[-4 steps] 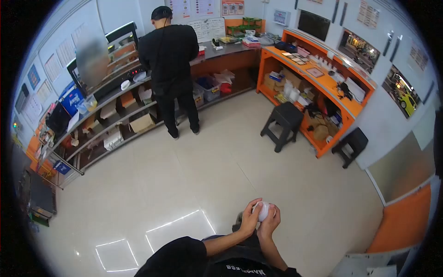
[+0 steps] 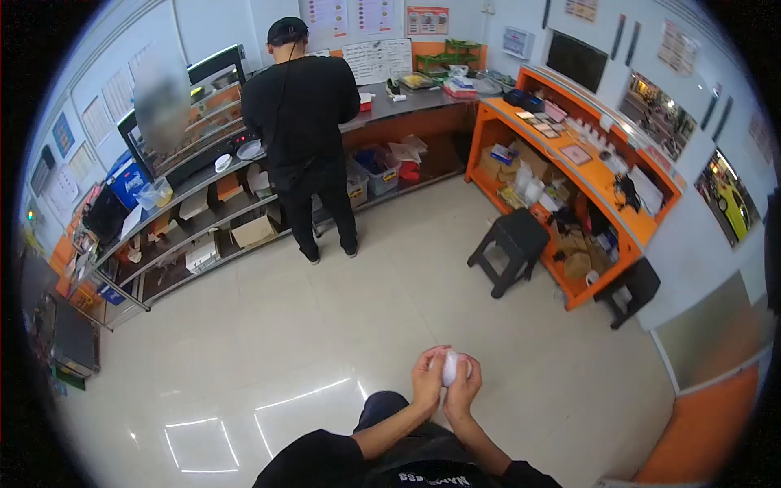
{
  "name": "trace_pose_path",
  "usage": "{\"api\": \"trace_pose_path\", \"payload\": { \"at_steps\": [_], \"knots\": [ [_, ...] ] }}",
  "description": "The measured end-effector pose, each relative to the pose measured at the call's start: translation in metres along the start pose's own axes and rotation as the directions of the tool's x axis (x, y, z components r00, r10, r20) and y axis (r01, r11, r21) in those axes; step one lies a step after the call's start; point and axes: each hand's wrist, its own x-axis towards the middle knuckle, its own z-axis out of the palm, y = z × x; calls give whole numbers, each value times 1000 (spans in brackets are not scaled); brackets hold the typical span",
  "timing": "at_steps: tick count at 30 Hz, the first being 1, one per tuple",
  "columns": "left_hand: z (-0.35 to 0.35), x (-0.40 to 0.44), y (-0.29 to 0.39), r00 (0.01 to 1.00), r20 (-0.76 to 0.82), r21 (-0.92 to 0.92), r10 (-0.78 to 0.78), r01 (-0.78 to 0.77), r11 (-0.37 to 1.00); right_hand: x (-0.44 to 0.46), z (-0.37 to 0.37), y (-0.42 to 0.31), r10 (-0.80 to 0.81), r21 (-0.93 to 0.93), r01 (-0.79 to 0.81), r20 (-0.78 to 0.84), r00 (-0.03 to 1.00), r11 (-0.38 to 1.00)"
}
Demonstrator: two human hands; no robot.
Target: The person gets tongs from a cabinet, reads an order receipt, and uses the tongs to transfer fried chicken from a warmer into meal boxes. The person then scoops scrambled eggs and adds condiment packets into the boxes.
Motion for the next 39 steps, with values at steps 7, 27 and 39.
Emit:
{"api": "trace_pose_path", "payload": {
  "at_steps": [7,27,39],
  "knots": [
    [54,298,32,989,-132,-181,61,-85,980,268,173,11,-69,-164,121,294,953,979],
    [240,1060,105,997,-65,65,36,-32,997,977,559,1,236,-282,-118,434,870,952],
    [113,1276,271,698,-605,398,383,-151,905,1176,1122,11,45,-62,681,998,43,729]
  ]
}}
